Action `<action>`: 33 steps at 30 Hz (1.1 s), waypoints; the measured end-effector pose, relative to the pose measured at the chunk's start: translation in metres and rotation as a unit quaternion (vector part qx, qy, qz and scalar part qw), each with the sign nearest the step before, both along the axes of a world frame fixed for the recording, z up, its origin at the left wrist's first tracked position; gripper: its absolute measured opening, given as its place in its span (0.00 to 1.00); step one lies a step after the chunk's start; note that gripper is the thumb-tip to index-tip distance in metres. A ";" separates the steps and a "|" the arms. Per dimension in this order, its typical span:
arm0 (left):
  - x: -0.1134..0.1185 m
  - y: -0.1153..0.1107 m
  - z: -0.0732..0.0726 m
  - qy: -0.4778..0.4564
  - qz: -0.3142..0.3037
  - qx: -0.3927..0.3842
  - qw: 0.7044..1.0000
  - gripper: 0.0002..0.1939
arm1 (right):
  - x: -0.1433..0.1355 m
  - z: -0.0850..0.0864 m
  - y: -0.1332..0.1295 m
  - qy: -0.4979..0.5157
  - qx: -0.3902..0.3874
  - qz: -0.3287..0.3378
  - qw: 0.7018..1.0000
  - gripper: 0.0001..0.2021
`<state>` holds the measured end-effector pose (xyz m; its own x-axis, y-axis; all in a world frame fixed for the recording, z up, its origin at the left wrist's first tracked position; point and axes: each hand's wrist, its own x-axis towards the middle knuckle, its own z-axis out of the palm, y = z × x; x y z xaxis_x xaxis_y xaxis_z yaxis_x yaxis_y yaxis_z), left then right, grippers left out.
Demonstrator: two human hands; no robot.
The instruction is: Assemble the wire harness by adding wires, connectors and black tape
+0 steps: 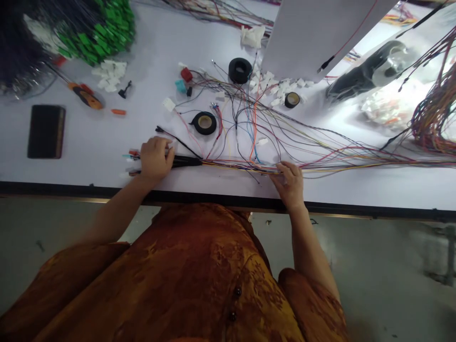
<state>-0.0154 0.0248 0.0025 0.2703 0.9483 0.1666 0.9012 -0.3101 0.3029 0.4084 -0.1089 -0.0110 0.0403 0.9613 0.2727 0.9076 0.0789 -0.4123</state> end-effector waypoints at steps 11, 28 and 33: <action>0.019 -0.009 -0.008 0.031 -0.158 -0.036 0.986 0.19 | 0.012 -0.004 0.002 -0.005 -0.006 0.007 1.000 0.10; 0.002 -0.006 -0.007 0.034 -0.053 0.002 0.998 0.12 | 0.040 0.016 -0.011 0.062 -0.045 -0.094 0.993 0.14; 0.015 -0.015 0.006 -0.008 -0.089 0.027 0.996 0.14 | -0.003 0.045 0.005 0.071 -0.018 -0.064 0.995 0.11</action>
